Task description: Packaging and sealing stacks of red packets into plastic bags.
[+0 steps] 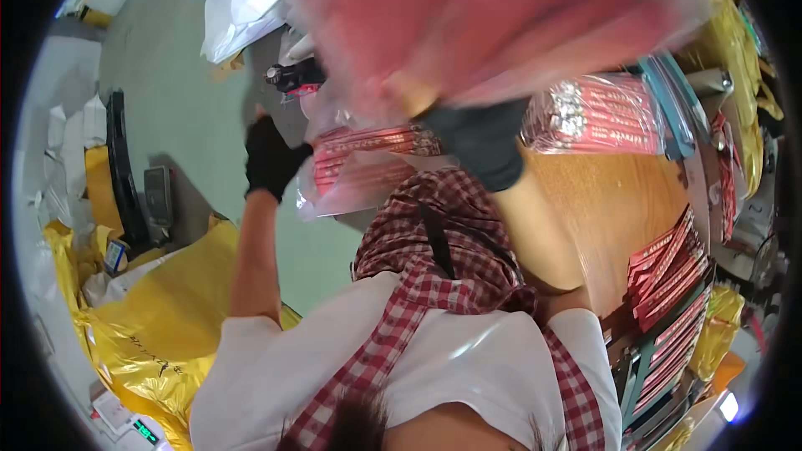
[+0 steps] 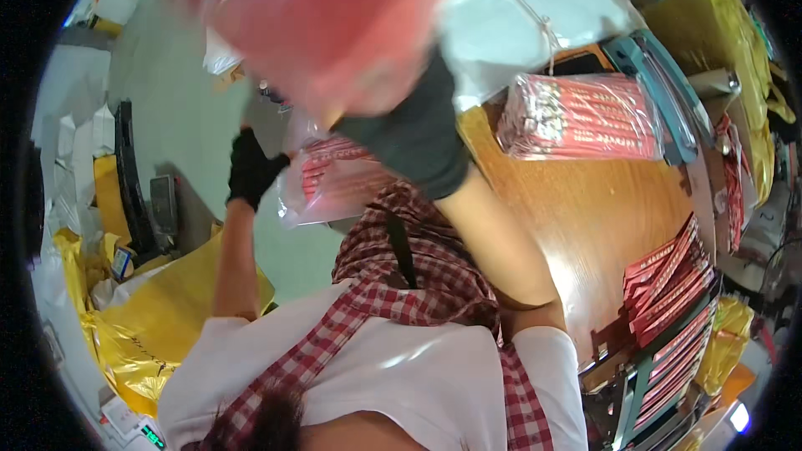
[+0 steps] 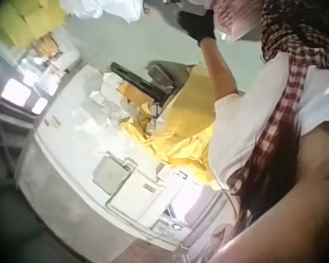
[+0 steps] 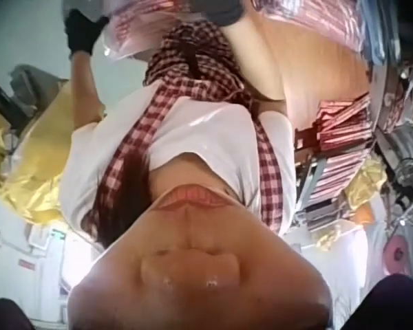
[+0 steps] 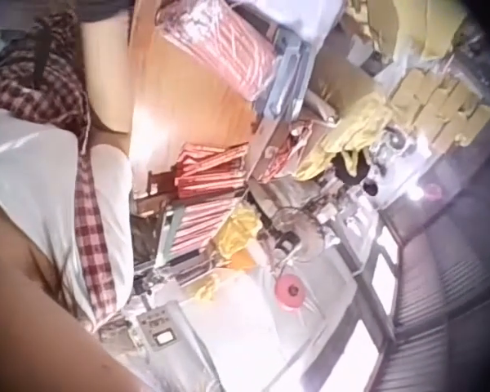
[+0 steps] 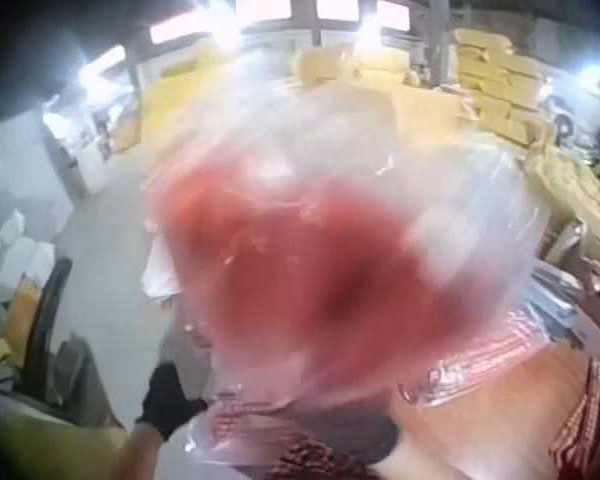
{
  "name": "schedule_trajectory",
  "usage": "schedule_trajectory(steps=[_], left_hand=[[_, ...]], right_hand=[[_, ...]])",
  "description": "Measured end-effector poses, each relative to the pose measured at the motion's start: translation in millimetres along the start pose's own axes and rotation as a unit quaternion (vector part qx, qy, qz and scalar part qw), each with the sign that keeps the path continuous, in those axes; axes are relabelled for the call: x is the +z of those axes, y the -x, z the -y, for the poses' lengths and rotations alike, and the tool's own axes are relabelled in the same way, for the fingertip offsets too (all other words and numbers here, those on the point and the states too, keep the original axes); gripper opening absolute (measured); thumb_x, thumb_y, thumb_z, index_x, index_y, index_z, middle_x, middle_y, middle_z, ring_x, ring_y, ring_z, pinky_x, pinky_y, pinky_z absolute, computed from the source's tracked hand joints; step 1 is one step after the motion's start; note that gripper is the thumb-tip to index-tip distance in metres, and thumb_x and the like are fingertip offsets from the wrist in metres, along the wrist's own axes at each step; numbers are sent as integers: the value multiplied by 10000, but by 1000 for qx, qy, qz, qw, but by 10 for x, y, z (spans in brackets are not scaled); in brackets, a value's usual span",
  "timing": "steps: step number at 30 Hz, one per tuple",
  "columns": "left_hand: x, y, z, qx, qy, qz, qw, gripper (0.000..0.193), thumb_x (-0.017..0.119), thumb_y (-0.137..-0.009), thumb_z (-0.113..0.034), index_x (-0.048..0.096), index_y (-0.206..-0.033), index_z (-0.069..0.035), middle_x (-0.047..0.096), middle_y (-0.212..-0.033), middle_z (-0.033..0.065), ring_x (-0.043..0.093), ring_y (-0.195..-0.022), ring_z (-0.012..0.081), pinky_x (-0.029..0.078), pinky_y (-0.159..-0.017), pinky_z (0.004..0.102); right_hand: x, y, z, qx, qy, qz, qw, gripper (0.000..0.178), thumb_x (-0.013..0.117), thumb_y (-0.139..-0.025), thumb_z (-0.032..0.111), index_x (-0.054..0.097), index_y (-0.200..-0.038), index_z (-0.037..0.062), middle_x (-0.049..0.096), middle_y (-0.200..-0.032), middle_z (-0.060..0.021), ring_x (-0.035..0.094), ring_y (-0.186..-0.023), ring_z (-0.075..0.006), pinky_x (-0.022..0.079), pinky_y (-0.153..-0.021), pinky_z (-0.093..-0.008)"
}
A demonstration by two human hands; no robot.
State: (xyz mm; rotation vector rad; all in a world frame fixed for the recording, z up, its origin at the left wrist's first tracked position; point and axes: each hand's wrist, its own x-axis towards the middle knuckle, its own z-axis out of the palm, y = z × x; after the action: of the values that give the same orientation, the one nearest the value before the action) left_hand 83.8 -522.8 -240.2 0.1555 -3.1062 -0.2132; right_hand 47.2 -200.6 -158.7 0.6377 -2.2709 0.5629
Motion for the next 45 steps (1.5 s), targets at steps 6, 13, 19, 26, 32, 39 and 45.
schedule_trajectory(steps=[6, 13, 19, 26, 32, 39, 45], left_hand=[[1042, 599, 846, -13, 106, 7, 994, 565, 626, -839, -381, 476, -1230, -3, 525, -1167, 172, 506, -1078, 309, 418, -932, 410], [454, -111, 731, -149, 171, 48, 973, 278, 579, -861, -280, 676, -990, -53, 671, -952, 171, 633, -860, 363, 508, -755, 406], [476, -421, 640, 135, 106, 9, 985, 209, 599, -806, -192, 674, -932, -42, 654, -845, 179, 623, -779, 373, 498, -699, 426], [501, -370, 914, 39, 164, -34, 985, 253, 554, -881, -262, 659, -884, -32, 633, -711, 157, 636, -639, 309, 492, -592, 416], [323, -441, 1021, -216, 314, 43, 923, 323, 598, -885, -342, 659, -948, -31, 605, -657, 102, 600, -495, 176, 493, -482, 318], [764, 82, 1039, -332, 371, 227, 837, 371, 710, -806, -375, 637, -888, -21, 586, -560, 87, 610, -491, 180, 502, -469, 315], [793, 104, 985, -354, 639, 241, 639, 178, 560, -890, -223, 542, -879, -46, 497, -580, 55, 559, -460, 208, 574, -510, 430]], right_hand=[[1128, 848, 434, -76, -305, 201, 928, 557, 746, -650, 306, 549, -1096, 38, 584, -1001, -177, 584, -914, -369, 482, -824, -451], [1278, 71, 223, -126, -181, 375, 901, 540, 736, -625, 166, 562, -1127, 69, 620, -1009, -170, 609, -952, -349, 483, -845, -459], [1904, 488, 256, 67, -136, 557, 816, 615, 713, -663, 319, 559, -1199, 61, 613, -1124, -190, 604, -998, -363, 485, -878, -446], [2404, 711, 262, 73, -215, 565, 793, 557, 667, -739, 402, 601, -1176, 63, 603, -1163, -193, 580, -1063, -348, 463, -911, -441], [1154, 975, -154, 224, -105, 392, 886, 402, 541, -861, 436, 682, -963, 74, 668, -959, -168, 637, -909, -300, 481, -801, -410], [514, 1370, -172, 132, -77, 408, 900, 286, 622, -762, 232, 627, -979, 47, 617, -867, -179, 606, -817, -342, 469, -742, -459], [1036, 1456, -641, -29, -117, 530, 839, 184, 569, -770, 196, 651, -827, 42, 632, -808, -167, 624, -783, -313, 493, -688, -437]])
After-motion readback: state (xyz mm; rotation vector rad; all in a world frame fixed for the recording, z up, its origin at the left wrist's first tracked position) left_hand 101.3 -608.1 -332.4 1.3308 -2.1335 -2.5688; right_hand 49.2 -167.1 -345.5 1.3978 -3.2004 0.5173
